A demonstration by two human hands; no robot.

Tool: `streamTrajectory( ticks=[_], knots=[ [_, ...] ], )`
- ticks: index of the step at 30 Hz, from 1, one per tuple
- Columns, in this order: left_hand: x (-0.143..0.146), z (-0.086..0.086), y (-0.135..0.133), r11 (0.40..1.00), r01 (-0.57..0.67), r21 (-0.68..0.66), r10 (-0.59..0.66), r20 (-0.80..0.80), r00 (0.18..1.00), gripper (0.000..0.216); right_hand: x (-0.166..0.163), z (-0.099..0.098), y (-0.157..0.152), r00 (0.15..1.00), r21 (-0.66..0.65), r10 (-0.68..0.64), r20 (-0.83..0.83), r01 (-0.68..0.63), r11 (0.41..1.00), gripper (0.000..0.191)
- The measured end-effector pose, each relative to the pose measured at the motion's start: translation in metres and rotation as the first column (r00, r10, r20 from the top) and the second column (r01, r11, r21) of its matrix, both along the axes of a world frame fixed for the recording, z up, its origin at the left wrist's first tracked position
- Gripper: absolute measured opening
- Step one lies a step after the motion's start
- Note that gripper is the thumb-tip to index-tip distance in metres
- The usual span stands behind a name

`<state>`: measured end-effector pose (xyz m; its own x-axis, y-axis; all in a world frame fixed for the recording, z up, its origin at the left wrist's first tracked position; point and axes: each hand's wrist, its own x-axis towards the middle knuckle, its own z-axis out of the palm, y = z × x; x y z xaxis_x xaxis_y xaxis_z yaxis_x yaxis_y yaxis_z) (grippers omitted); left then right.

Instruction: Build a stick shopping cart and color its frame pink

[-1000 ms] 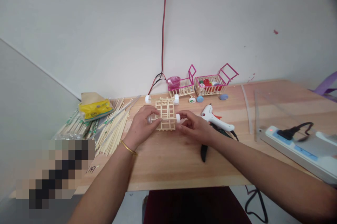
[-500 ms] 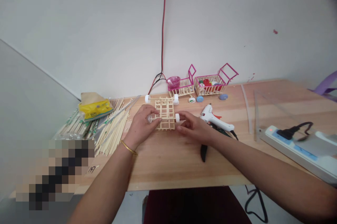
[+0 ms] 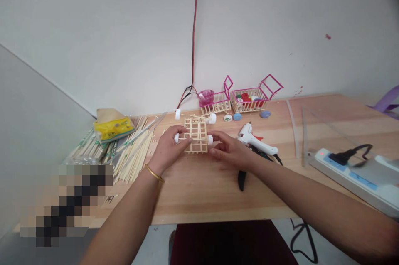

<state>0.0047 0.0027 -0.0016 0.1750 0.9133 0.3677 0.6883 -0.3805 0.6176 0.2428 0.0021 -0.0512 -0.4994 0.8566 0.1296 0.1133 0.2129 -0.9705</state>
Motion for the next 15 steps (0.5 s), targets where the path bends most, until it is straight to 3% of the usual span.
streamTrajectory(
  ticks=[8,15],
  knots=[
    [0.0004,0.0005,0.0001,1.000,0.012,-0.017,-0.011,0.017,1.000,0.012,-0.0006,0.0001,-0.0003,1.000,-0.009,0.015,-0.016,-0.015,1.000,0.056],
    [0.0054,0.0006,-0.0020,0.999,0.014,-0.037,-0.013,0.036,0.999,0.012,-0.0038,-0.0038,0.0037,0.994,-0.090,-0.028,-0.110,0.018,0.996,0.046]
  ],
)
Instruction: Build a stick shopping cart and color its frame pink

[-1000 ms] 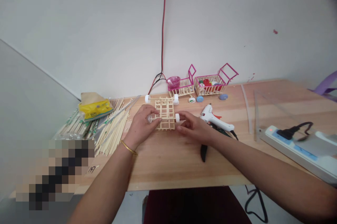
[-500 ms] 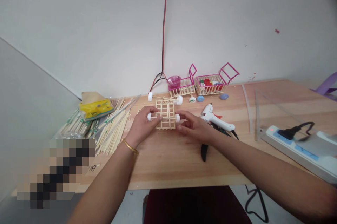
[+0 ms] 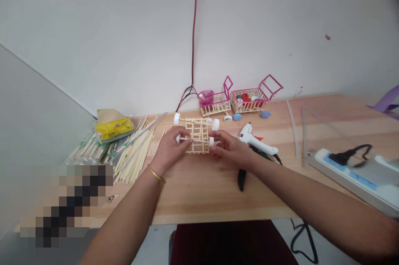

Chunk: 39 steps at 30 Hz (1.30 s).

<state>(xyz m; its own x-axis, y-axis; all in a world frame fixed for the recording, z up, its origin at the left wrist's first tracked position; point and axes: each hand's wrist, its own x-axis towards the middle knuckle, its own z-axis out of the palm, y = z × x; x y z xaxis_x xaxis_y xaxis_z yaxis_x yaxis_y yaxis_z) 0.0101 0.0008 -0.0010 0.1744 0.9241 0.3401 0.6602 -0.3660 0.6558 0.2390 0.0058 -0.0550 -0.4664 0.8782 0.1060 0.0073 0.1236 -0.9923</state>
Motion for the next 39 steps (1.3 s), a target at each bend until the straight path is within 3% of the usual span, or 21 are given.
streamTrajectory(
  ticks=[13,23,31,39],
  knots=[
    [0.001,-0.006,0.000,0.999,0.023,0.049,-0.022,-0.003,1.000,0.006,-0.004,0.001,-0.003,0.996,0.038,-0.039,-0.074,0.042,0.998,0.031],
    [0.002,-0.010,-0.001,0.986,0.037,0.161,-0.026,-0.070,0.997,0.009,-0.003,0.002,-0.005,0.989,0.074,-0.002,-0.151,0.013,0.997,0.027],
    [0.002,-0.008,0.000,0.966,0.132,0.223,-0.128,-0.032,0.991,0.015,-0.001,0.008,-0.008,0.998,0.095,-0.059,-0.025,0.061,0.994,0.023],
    [0.000,-0.006,0.001,0.973,0.141,0.181,-0.143,0.001,0.990,0.019,0.003,0.017,-0.007,0.992,0.076,-0.089,0.091,0.083,0.994,0.026]
  ],
)
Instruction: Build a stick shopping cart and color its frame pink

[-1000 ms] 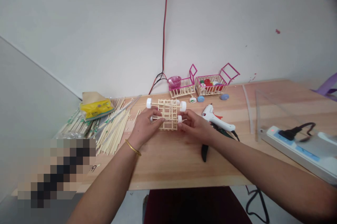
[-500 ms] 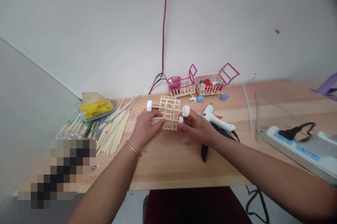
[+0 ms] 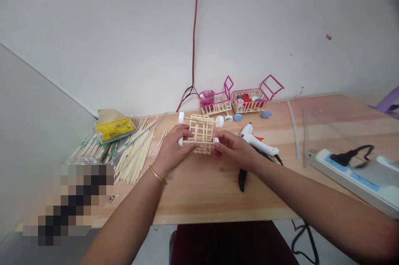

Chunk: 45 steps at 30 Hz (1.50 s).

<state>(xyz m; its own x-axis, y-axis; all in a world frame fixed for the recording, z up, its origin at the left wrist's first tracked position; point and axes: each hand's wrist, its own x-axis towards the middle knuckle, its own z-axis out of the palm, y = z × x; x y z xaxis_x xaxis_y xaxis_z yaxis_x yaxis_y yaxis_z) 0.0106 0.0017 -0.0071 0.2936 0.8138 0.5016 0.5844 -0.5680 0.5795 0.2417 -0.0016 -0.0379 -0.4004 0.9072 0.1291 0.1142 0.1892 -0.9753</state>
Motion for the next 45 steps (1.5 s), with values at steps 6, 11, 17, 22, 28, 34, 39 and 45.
streamTrajectory(
  ticks=[6,11,17,22,28,34,39,45],
  knots=[
    [0.000,0.008,-0.003,0.997,-0.021,-0.074,0.023,0.034,0.999,0.011,-0.001,-0.002,-0.001,0.999,-0.019,0.007,-0.039,-0.008,1.000,0.030],
    [-0.002,0.006,-0.002,0.992,-0.001,-0.129,0.016,0.115,0.993,0.010,0.001,-0.006,0.000,0.998,-0.006,0.011,-0.056,-0.012,1.000,0.029],
    [-0.002,0.001,0.000,0.985,0.014,-0.171,0.020,0.195,0.981,0.013,0.001,-0.004,0.000,1.000,0.001,-0.010,-0.025,0.010,1.000,0.025],
    [-0.002,0.003,-0.001,0.984,0.023,-0.176,0.010,0.185,0.983,0.013,-0.001,-0.005,0.000,0.998,-0.007,-0.009,-0.060,0.009,1.000,0.027],
    [-0.001,0.005,-0.002,0.983,0.000,-0.182,0.032,0.175,0.984,0.009,-0.002,-0.005,-0.001,0.998,-0.020,-0.005,-0.062,0.003,1.000,0.029],
    [0.002,0.006,-0.004,0.971,-0.036,-0.235,0.085,0.198,0.976,0.013,-0.002,-0.005,-0.003,0.997,0.019,0.014,-0.079,-0.012,1.000,0.023],
    [0.003,0.002,-0.004,0.965,-0.024,-0.260,0.099,0.277,0.956,0.021,-0.002,-0.011,-0.001,0.997,0.045,0.031,-0.074,-0.028,0.999,0.024],
    [0.002,-0.005,-0.002,0.994,0.055,-0.094,-0.020,0.342,0.940,0.042,0.000,-0.015,0.004,0.999,0.115,0.012,-0.030,-0.008,0.993,0.024]
  ],
)
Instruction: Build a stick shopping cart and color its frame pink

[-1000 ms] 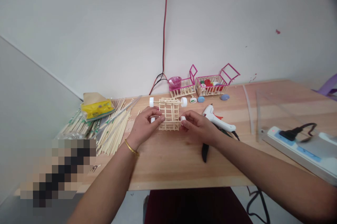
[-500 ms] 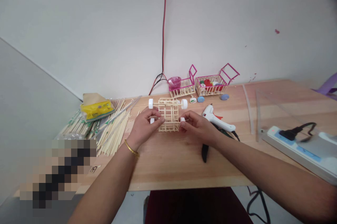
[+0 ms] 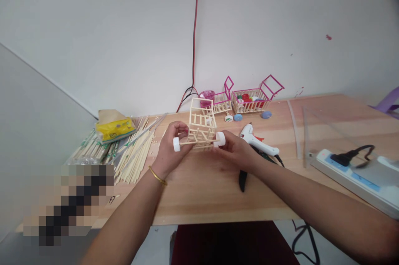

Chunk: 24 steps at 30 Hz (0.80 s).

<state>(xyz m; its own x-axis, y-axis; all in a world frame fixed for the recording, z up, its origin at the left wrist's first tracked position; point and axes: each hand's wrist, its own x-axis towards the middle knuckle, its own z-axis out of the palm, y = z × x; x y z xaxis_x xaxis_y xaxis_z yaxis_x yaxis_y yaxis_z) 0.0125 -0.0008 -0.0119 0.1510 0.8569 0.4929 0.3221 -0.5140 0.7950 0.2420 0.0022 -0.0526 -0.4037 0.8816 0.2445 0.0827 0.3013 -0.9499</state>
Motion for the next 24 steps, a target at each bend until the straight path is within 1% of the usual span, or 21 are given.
streamTrajectory(
  ticks=[2,3,4,8,10,12,17,21,24],
  knots=[
    [-0.002,-0.001,0.001,0.998,0.067,0.008,-0.067,0.015,0.998,0.057,0.001,0.002,0.000,0.999,0.014,-0.014,0.044,0.014,1.000,0.024],
    [-0.003,0.000,0.001,0.996,0.086,0.010,-0.086,-0.005,0.996,0.061,0.001,0.003,0.000,0.998,0.022,-0.024,0.066,0.022,0.999,0.024],
    [-0.004,0.001,0.001,0.995,0.098,0.014,-0.098,-0.039,0.994,0.061,0.002,0.005,0.000,0.995,0.033,-0.034,0.090,0.031,0.999,0.024],
    [-0.005,0.004,0.000,0.991,0.114,0.069,-0.102,-0.164,0.981,0.049,0.003,0.011,0.000,0.970,0.080,-0.095,0.223,0.079,0.994,0.022],
    [-0.004,0.005,-0.001,0.987,0.118,0.106,-0.097,-0.183,0.978,0.045,0.003,0.012,0.000,0.954,0.108,-0.126,0.272,0.100,0.989,0.020],
    [-0.002,0.005,-0.002,0.983,0.122,0.139,-0.095,-0.188,0.978,0.043,0.004,0.011,0.001,0.948,0.140,-0.143,0.286,0.106,0.984,0.018],
    [0.002,0.004,-0.005,0.970,0.106,0.220,-0.049,-0.251,0.967,0.044,0.005,0.009,0.003,0.954,0.178,-0.105,0.281,0.056,0.982,0.016],
    [0.004,0.001,-0.005,0.951,0.099,0.294,0.003,-0.328,0.945,0.048,0.008,0.006,0.007,0.937,0.192,-0.097,0.336,0.032,0.981,0.022],
    [0.005,-0.001,-0.004,0.931,0.116,0.347,0.032,-0.394,0.919,0.049,0.011,0.003,0.011,0.927,0.186,-0.099,0.361,0.032,0.982,0.022]
  ],
)
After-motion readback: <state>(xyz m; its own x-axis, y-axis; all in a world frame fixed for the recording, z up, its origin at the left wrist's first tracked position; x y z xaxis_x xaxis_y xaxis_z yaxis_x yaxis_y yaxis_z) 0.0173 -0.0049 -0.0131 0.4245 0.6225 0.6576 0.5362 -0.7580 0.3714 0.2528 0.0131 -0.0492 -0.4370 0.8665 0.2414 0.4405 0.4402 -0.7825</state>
